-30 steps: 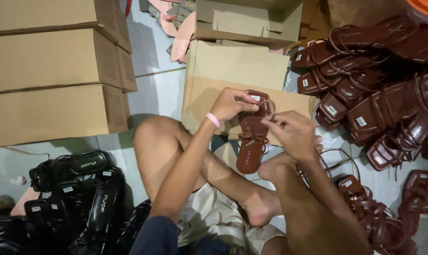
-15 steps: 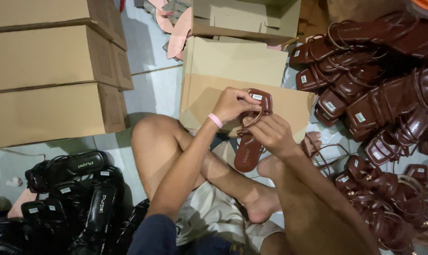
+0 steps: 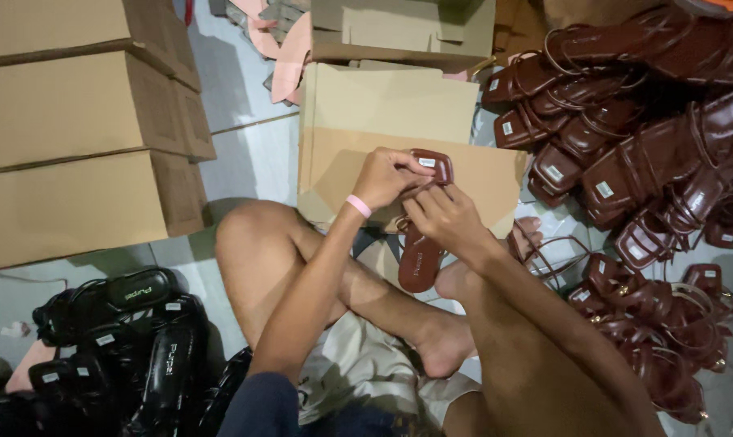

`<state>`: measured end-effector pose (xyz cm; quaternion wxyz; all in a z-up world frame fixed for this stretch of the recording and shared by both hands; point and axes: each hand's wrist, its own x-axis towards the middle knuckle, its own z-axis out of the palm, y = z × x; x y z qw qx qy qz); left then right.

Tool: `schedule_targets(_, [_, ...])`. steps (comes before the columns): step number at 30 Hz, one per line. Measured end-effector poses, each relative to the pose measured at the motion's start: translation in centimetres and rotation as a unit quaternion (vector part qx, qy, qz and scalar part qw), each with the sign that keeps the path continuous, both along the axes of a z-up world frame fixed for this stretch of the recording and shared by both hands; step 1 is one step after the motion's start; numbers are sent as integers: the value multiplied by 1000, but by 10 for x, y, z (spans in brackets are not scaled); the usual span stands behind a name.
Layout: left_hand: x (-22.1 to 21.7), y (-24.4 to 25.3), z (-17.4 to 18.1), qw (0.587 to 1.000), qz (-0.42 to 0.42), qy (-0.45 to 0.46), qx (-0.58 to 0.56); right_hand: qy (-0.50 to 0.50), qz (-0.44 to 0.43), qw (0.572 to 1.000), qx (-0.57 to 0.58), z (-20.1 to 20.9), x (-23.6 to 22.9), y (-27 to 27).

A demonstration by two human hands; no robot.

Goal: The person sits on the floor and ties the straps of brown sandals into bows. They handle one sandal at a time, threading the straps and securing them before moving to the next pair.

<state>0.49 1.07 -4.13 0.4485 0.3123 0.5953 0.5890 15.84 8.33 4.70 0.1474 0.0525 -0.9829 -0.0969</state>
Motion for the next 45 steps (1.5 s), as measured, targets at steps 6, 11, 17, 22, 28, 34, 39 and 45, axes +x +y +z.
schedule_targets(6, [-5,6,-17,999,-6,-37,11,10,-31,999,-19,-3,1,6])
schedule_targets(11, [-3,7,-25,997,-2,-80,13,33,-20,998,-40,0,5,7])
schedule_targets(17, [-3,7,-13,996,-18,-89,-13,38,-33,999,-10,-10,8,20])
schedule_targets(22, [-3,7,-17,992,-17,-114,-40,68,-56,995,-49,-14,19,20])
schedule_targets(28, [0,12,-39,994,-7,-109,-33,55,-140,974,-171,-19,27,31])
schedule_targets(34, [4,10,-39,997,1,-62,-50,84,-146,949,-265,-19,28,36])
schedule_targets(39, [11,10,-31,996,-2,-94,-5,115,-177,850,-484,-11,37,45])
schedule_targets(45, [20,6,-22,995,-25,-90,-18,126,-214,812,-528,-19,49,50])
